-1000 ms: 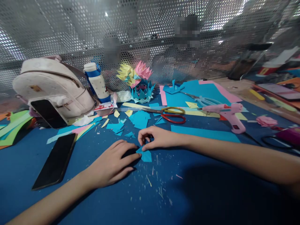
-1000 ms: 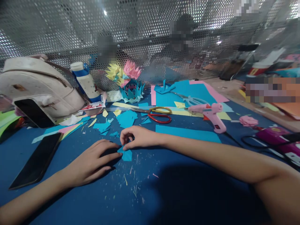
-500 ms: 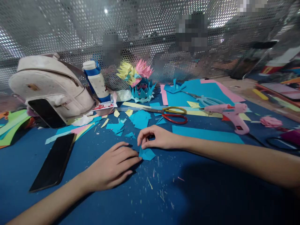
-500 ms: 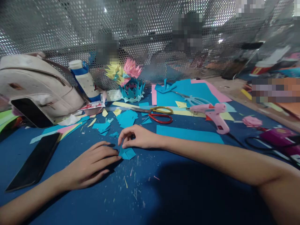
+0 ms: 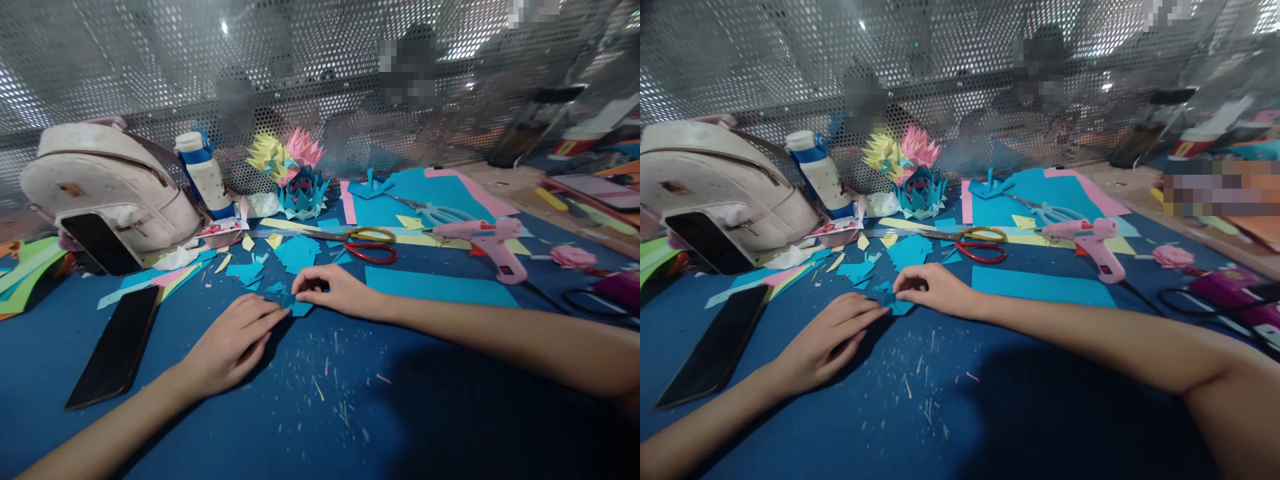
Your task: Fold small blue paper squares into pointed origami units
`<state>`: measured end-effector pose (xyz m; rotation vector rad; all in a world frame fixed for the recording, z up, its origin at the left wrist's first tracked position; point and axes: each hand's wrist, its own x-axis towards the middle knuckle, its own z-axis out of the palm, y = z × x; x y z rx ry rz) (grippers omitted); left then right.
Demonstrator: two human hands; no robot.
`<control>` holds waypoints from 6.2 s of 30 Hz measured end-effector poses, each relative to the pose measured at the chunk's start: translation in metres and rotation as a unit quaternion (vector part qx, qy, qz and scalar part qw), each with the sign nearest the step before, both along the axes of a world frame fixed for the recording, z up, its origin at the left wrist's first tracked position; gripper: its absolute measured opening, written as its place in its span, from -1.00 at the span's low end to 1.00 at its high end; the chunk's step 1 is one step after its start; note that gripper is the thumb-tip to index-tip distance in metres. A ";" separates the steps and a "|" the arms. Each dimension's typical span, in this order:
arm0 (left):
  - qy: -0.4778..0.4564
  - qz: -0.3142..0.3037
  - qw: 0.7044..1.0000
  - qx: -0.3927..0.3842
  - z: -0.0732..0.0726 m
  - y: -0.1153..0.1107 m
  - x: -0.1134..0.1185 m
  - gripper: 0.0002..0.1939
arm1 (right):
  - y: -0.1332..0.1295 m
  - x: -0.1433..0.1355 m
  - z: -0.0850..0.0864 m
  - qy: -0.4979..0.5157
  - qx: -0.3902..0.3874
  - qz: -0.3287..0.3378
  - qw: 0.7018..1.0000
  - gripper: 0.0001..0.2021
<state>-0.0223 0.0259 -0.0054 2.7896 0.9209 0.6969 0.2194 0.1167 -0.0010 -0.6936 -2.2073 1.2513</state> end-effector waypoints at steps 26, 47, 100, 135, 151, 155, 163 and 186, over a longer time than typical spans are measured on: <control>0.182 -0.097 0.979 0.002 0.008 -0.006 0.007 -0.50 | 0.001 0.003 0.014 -0.124 0.077 0.070 0.987 -0.83; 0.192 -0.095 0.977 -0.013 0.009 -0.006 0.007 -0.44 | 0.003 0.008 0.017 -0.145 0.046 0.045 0.987 -0.95; 0.197 -0.087 0.975 -0.056 0.008 -0.004 0.005 -0.41 | 0.018 0.011 0.023 -0.097 -0.126 0.085 0.984 -0.87; 0.200 -0.086 0.973 -0.069 0.011 -0.003 0.007 -0.43 | 0.007 0.009 0.015 -0.157 0.059 0.086 0.982 -0.92; 0.195 -0.082 0.975 -0.067 0.011 -0.004 0.007 -0.44 | 0.007 0.009 0.014 -0.156 0.102 0.111 0.976 -0.90; 0.188 -0.086 0.976 -0.068 0.011 -0.003 0.007 -0.44 | 0.007 0.010 0.016 -0.155 0.107 0.124 0.974 -0.90; 0.183 -0.084 0.977 -0.071 0.011 -0.003 0.007 -0.44 | 0.005 0.010 0.018 -0.159 0.122 0.126 0.971 -0.85; 0.166 -0.083 0.980 -0.073 0.012 -0.003 0.007 -0.48 | 0.022 0.016 0.004 -0.074 0.167 0.196 0.963 -0.84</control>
